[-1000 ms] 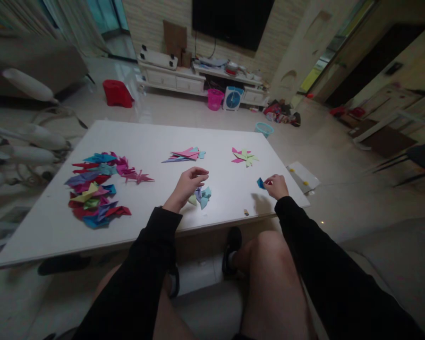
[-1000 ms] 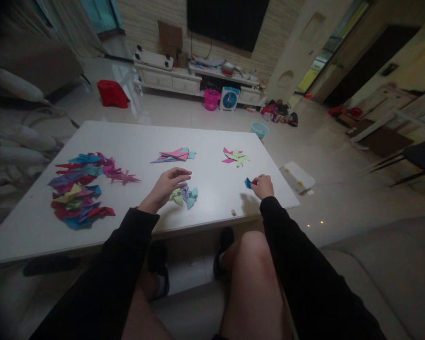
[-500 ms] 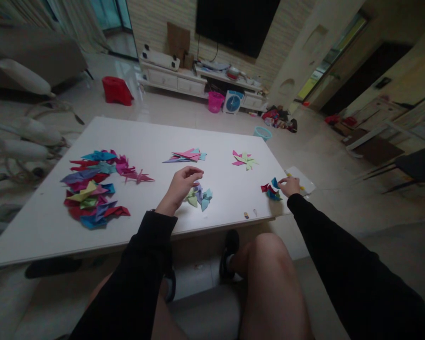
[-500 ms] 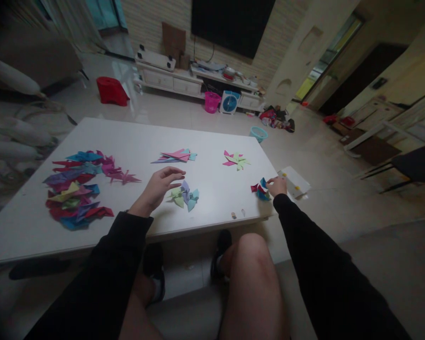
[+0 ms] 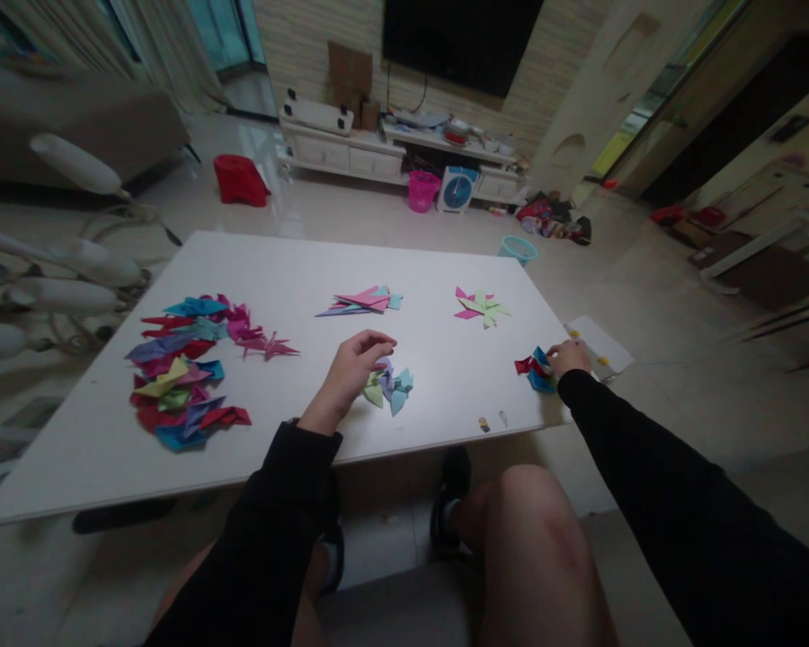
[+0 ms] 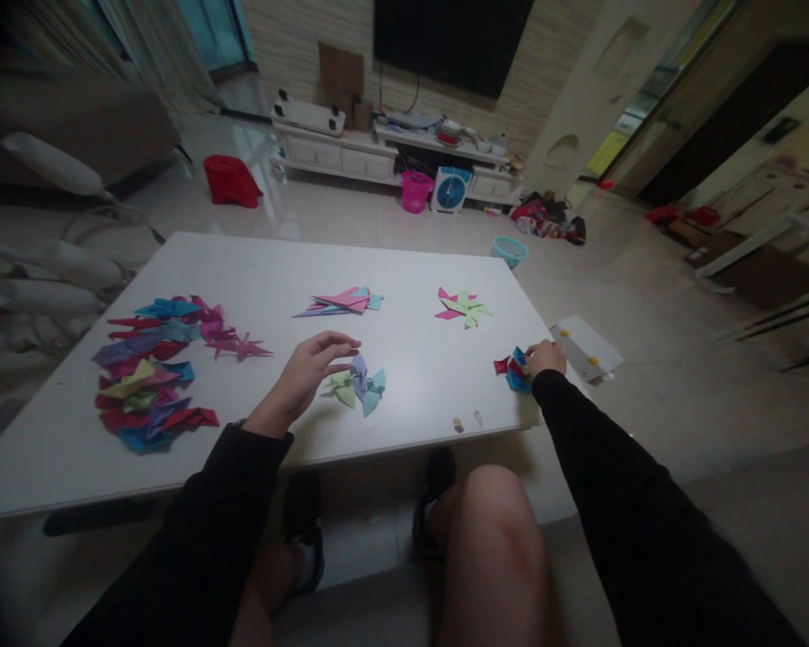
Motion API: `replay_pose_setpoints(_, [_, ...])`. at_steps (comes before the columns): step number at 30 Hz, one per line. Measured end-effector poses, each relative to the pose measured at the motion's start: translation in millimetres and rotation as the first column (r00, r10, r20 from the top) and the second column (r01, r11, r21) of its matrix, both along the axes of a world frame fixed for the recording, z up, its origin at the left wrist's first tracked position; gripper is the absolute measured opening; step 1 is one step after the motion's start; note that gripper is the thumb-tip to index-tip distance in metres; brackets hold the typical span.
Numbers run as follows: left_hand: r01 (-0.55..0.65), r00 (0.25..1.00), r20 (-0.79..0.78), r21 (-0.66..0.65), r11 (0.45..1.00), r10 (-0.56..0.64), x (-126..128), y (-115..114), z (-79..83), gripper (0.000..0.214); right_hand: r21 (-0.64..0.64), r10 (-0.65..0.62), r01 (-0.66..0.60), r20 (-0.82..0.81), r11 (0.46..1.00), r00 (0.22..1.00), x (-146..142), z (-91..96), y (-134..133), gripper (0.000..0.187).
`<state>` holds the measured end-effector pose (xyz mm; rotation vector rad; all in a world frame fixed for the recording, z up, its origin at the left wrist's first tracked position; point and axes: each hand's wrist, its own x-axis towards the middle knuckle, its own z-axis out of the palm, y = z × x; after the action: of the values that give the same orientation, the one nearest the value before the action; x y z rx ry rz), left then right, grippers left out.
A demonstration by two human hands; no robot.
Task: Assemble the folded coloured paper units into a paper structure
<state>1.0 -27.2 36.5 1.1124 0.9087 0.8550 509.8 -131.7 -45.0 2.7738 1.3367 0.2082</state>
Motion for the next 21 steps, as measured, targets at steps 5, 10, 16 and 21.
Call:
replay_pose_setpoints(5, [0.011, 1.000, -0.021, -0.011, 1.000, -0.011, 3, 2, -6.5, 0.027, -0.079, 0.016, -0.013, 0.034, 0.997, 0.999, 4, -3.6, -7, 0.016])
replay_pose_setpoints(10, [0.013, 1.000, 0.014, -0.003, 1.000, -0.013, 6, -3, -6.8, 0.020, -0.129, 0.063, -0.056, 0.045, 0.990, 0.997, 9, 11.4, -15, 0.021])
replay_pose_setpoints(16, [0.020, 0.999, 0.036, -0.008, 1.000, -0.019, 7, -9, -1.7, 0.009, -0.150, 0.242, -0.234, 0.034, 0.961, 0.970, 2, 29.8, 11, 0.023])
replay_pose_setpoints(21, [-0.028, 0.997, 0.072, 0.065, 0.997, 0.023, 1, -7, 5.4, 0.003, -0.098, 0.502, -0.505, -0.050, 0.858, 0.863, -98, 32.2, 64, 0.031])
